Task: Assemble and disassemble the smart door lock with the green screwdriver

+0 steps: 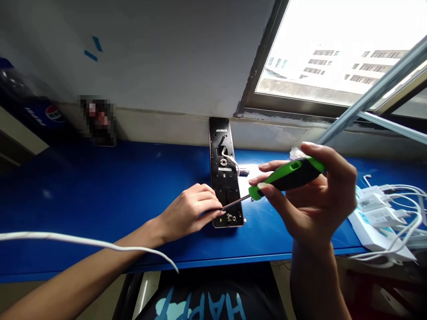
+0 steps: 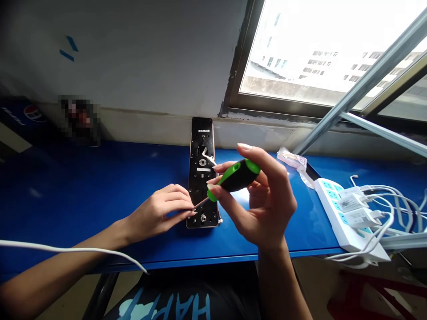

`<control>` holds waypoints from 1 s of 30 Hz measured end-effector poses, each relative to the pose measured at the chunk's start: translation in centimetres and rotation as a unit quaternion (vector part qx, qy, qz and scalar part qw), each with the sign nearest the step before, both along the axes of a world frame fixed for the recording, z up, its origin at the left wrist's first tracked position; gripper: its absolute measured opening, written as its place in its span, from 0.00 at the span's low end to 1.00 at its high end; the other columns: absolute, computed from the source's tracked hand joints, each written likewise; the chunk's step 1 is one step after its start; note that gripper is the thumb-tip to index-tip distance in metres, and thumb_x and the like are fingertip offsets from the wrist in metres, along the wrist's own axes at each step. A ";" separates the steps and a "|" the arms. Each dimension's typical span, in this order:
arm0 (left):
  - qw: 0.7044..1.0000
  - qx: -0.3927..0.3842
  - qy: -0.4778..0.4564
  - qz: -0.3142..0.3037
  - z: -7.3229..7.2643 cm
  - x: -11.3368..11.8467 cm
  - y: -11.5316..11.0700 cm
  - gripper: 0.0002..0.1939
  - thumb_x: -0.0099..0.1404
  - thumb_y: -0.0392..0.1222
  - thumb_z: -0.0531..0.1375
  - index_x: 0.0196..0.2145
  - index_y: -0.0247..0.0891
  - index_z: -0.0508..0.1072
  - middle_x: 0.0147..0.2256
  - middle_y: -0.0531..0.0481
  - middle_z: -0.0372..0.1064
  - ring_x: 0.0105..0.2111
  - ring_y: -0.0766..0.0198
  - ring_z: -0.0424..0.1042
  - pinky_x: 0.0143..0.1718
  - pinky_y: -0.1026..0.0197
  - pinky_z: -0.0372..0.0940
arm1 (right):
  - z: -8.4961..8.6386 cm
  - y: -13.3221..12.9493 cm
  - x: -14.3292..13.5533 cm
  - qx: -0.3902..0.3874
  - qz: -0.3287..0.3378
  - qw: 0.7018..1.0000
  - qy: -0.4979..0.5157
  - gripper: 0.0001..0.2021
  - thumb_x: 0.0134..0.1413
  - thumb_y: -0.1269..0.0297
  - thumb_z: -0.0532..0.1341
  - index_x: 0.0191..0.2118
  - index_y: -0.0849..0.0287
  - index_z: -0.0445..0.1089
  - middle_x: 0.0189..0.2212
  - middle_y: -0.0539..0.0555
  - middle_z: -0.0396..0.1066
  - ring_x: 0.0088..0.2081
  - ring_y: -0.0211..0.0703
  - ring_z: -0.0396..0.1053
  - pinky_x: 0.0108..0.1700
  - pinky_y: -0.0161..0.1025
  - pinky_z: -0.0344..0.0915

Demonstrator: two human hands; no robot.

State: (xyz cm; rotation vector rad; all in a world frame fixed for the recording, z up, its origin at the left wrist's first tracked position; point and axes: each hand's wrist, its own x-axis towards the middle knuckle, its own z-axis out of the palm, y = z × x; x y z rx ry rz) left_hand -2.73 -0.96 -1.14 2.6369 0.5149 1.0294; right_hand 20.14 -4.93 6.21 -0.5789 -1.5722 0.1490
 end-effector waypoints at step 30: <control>0.985 -0.110 0.134 -0.010 0.3 -1.1 0.7 0.19 0.66 0.49 0.70 0.51 0.41 0.73 0.45 0.45 0.70 0.45 0.54 0.69 0.45 0.53 0.69 | -1.0 -0.8 -0.8 -0.043 0.115 0.985 -0.125 0.25 0.68 0.72 0.58 0.67 0.51 0.67 0.59 0.59 0.75 0.54 0.56 0.77 0.52 0.58 0.79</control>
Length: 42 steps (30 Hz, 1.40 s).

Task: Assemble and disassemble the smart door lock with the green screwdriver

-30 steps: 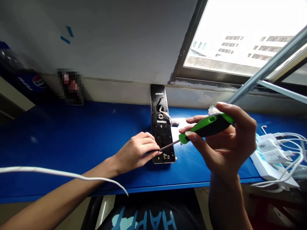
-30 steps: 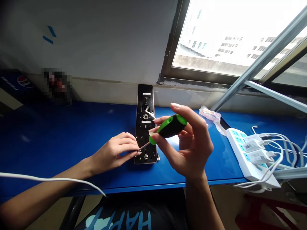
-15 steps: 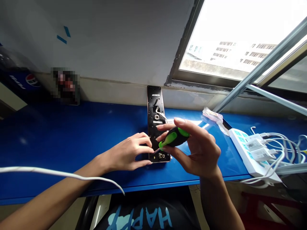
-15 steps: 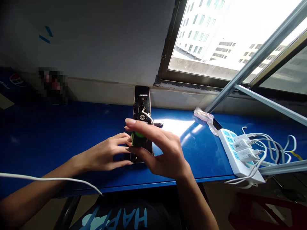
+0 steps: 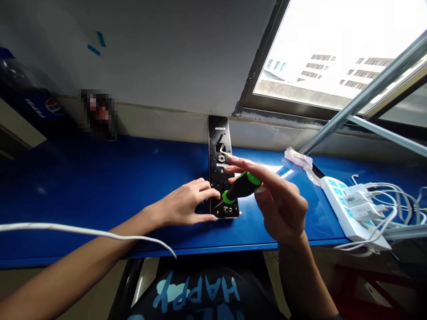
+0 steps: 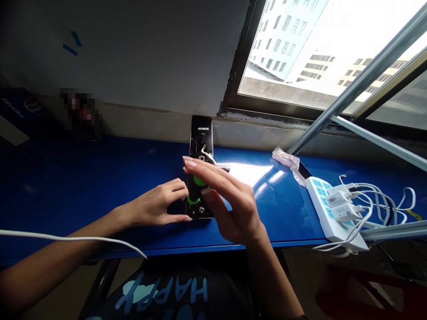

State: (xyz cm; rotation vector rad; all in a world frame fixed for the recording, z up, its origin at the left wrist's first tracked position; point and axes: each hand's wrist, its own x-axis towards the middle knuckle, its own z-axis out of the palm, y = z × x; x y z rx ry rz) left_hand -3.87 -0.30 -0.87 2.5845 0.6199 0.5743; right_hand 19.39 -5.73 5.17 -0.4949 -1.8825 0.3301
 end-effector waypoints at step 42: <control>0.982 -0.187 -0.001 0.031 -0.6 0.8 0.2 0.18 0.67 0.56 0.65 0.44 0.41 0.69 0.35 0.51 0.71 0.33 0.61 0.71 0.34 0.58 0.67 | 0.6 1.5 -0.8 0.022 -0.052 0.998 0.017 0.17 0.68 0.53 0.62 0.59 0.43 0.75 0.46 0.53 0.76 0.46 0.48 0.76 0.45 0.49 0.80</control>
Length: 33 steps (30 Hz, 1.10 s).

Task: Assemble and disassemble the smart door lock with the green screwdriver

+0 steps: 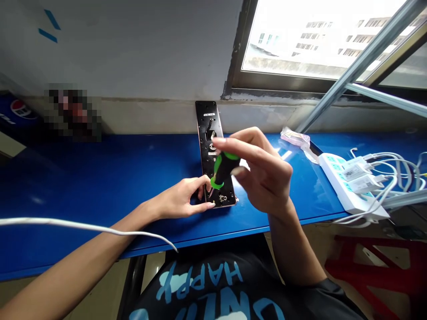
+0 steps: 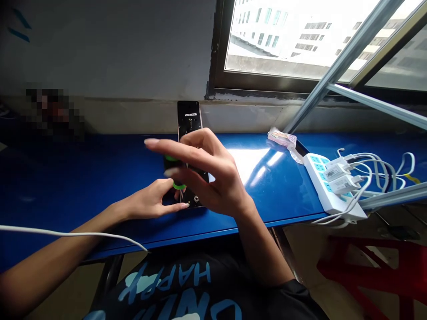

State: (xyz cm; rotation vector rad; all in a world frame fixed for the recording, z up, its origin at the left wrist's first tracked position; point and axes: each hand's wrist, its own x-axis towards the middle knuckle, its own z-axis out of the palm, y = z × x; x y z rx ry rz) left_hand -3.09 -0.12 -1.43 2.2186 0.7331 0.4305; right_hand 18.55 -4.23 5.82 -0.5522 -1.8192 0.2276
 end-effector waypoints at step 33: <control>1.000 -0.015 0.010 -0.004 0.0 -0.1 -0.1 0.18 0.67 0.54 0.65 0.47 0.42 0.68 0.37 0.51 0.71 0.35 0.60 0.72 0.35 0.60 0.65 | -0.6 0.1 0.9 -0.008 0.028 0.999 0.033 0.21 0.57 0.60 0.73 0.56 0.45 0.77 0.40 0.52 0.75 0.41 0.45 0.74 0.42 0.44 0.79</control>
